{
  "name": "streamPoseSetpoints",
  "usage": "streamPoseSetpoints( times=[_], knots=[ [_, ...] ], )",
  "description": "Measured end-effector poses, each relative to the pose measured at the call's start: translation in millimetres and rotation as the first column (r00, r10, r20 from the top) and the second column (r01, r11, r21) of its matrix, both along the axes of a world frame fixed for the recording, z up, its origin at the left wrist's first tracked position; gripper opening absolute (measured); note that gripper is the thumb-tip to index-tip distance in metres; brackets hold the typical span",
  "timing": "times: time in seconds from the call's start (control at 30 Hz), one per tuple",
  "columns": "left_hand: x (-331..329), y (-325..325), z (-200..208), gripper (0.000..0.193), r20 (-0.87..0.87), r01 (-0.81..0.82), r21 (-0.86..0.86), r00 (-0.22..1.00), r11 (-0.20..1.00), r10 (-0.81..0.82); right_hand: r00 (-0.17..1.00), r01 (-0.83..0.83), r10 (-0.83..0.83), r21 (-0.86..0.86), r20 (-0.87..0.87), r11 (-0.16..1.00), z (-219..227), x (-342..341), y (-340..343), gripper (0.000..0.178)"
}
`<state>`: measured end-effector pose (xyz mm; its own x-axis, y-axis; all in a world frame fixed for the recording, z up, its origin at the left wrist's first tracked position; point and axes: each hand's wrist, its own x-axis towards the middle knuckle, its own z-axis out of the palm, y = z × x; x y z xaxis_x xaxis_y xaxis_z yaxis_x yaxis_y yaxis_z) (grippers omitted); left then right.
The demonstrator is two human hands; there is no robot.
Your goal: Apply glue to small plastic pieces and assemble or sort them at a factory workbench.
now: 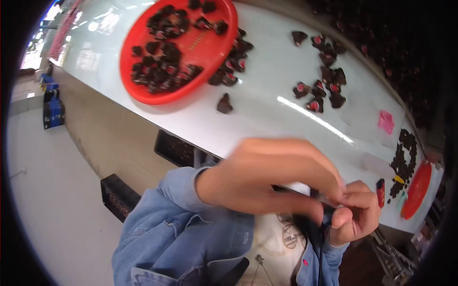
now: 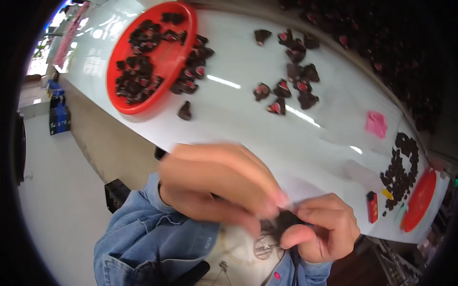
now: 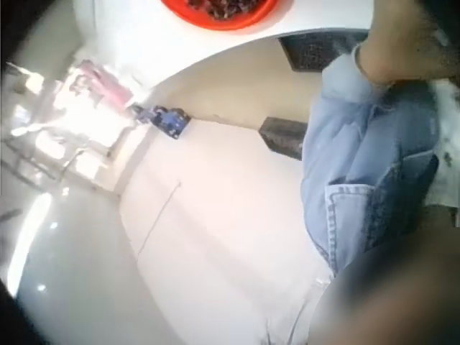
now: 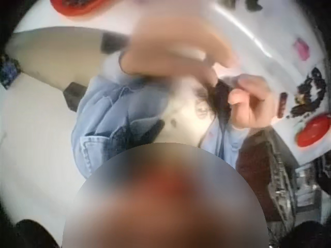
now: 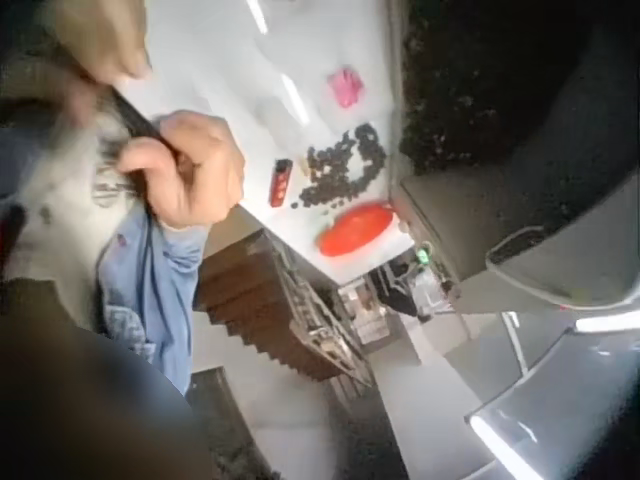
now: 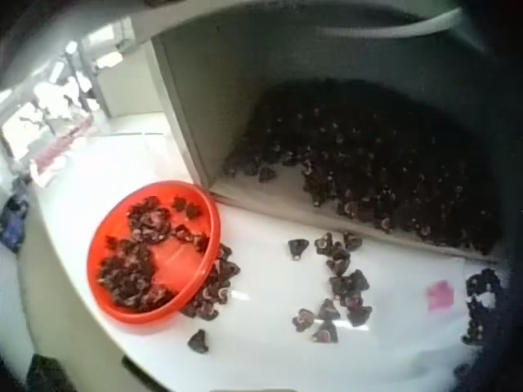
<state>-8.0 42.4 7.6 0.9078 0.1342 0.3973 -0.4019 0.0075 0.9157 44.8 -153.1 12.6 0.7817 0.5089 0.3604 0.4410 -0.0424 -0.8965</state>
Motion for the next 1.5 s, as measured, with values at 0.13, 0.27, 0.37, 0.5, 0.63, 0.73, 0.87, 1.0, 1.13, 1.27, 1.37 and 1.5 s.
streamPoseSetpoints(
  times=[0.13,0.27,0.37,0.5,0.63,0.73,0.87,1.0,1.13,1.27,1.37,1.5],
  knots=[
    [-17,63,16,0.024,0.063,-0.526,0.466,0.822,0.712,0.566,1.0,-0.012,0.012,0.019,0.018,1.0,-8,1,-1,0.031],
    [-33,114,28,0.022,0.02,-0.368,0.85,0.736,0.376,0.676,0.999,-0.003,0.004,-0.029,0.043,1.0,-12,6,-9,0.027],
    [-36,128,30,0.025,0.223,-0.263,0.965,0.805,-0.006,0.549,0.998,0.027,-0.022,-0.089,0.059,0.996,-14,7,-13,0.024],
    [-35,117,39,0.024,-0.184,-0.19,0.949,0.311,0.251,0.932,0.996,0.009,0.004,-0.147,0.087,0.989,-13,10,-15,0.022],
    [-23,101,27,0.024,-0.095,-0.254,0.929,0.537,0.268,0.838,0.993,-0.028,0.045,-0.162,0.108,0.986,-12,11,-15,0.02],
    [-11,97,31,0.024,-0.076,-0.135,0.966,0.669,0.222,0.739,0.992,-0.041,0.058,-0.148,0.111,0.988,-11,12,-16,0.02],
    [11,76,37,0.023,0.172,-0.243,0.97,0.609,-0.024,0.775,0.992,-0.041,0.055,-0.124,0.109,0.991,-12,12,-20,0.02],
    [38,44,30,0.02,0.257,-0.404,0.889,0.83,0.216,0.496,0.993,-0.047,0.06,-0.12,0.102,0.992,-10,11,-23,0.02],
    [42,21,22,0.024,-0.243,0.065,0.851,0.928,0.521,0.282,0.993,-0.044,0.056,-0.116,0.105,0.992,-8,15,-27,0.019],
    [47,34,27,0.027,-0.452,0.189,0.783,0.827,0.592,0.334,0.991,0.02,-0.003,-0.126,0.134,0.992,-8,21,-47,0.017],
    [41,31,27,0.023,-0.401,0.06,0.737,0.841,0.673,0.364,0.985,0.069,-0.045,-0.144,0.164,0.987,-7,27,-66,0.017],
    [27,8,21,0.023,-0.308,-0.218,0.308,0.898,0.926,0.313,0.93,0.367,-0.358,-0.145,0.084,0.919,-4,34,-61,0.03]
  ],
)
